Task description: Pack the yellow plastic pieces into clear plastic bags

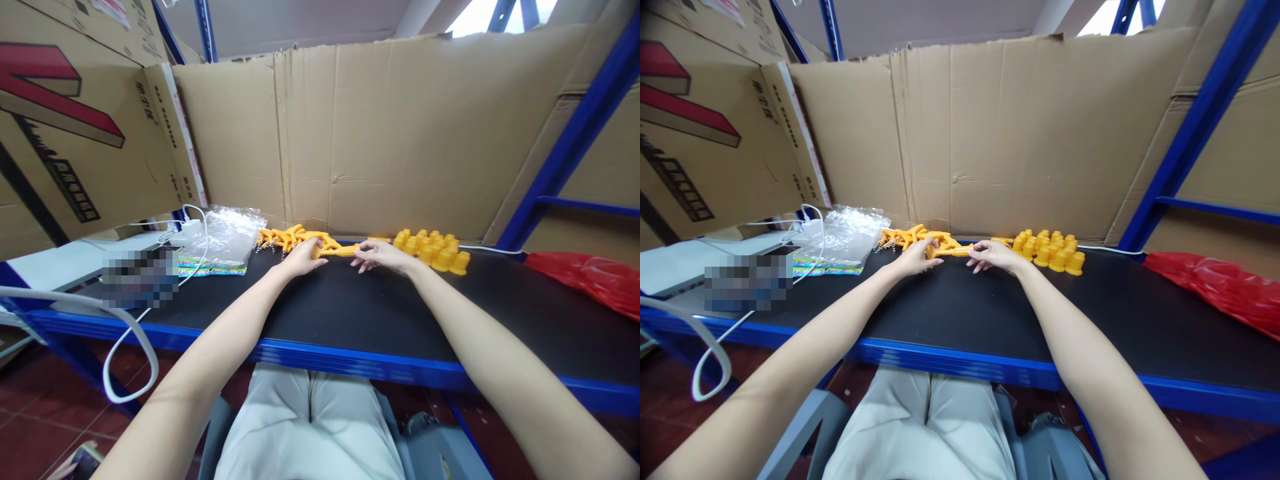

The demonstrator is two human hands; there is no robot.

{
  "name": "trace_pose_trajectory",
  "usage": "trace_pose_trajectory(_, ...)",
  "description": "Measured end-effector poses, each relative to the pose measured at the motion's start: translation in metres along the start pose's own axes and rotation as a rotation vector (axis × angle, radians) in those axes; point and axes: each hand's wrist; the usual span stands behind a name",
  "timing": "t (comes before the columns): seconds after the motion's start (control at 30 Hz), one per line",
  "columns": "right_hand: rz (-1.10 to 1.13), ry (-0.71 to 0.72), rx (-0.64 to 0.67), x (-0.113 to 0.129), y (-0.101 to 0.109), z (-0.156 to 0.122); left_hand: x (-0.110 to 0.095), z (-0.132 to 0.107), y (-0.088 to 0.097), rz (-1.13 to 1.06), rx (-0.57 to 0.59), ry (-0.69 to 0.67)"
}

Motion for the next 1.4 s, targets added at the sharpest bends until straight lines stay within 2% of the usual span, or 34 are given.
trace_pose_trajectory(0.2,0.002,-0.007,0.01,-0.003,0.003,0.003,-0.002,0.001,-0.001,0.011,0.015,0.043)
trace_pose_trajectory(0.53,-0.006,0.01,0.004,0.008,0.001,-0.005,-0.003,0.001,0.0,0.009,0.012,0.034)
trace_pose_trajectory(0.8,0.022,-0.018,0.034,-0.002,-0.001,0.002,-0.003,0.001,0.001,0.058,-0.003,0.026)
trace_pose_trajectory(0.93,0.055,0.022,0.013,-0.001,-0.002,0.002,-0.001,0.002,0.0,0.056,-0.015,0.037)
trace_pose_trajectory(1.2,0.034,0.056,0.022,0.0,-0.003,0.0,-0.001,0.001,0.002,0.114,-0.014,-0.047)
trace_pose_trajectory(1.4,0.095,0.016,0.039,-0.001,-0.009,0.001,-0.003,0.0,0.003,0.157,-0.011,-0.066)
Point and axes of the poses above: each hand's wrist, its own z-axis towards the middle knuckle, its own y-axis out of the back of the hand, x = y × z, and after that the axes turned 3 degrees about -x, right-handed
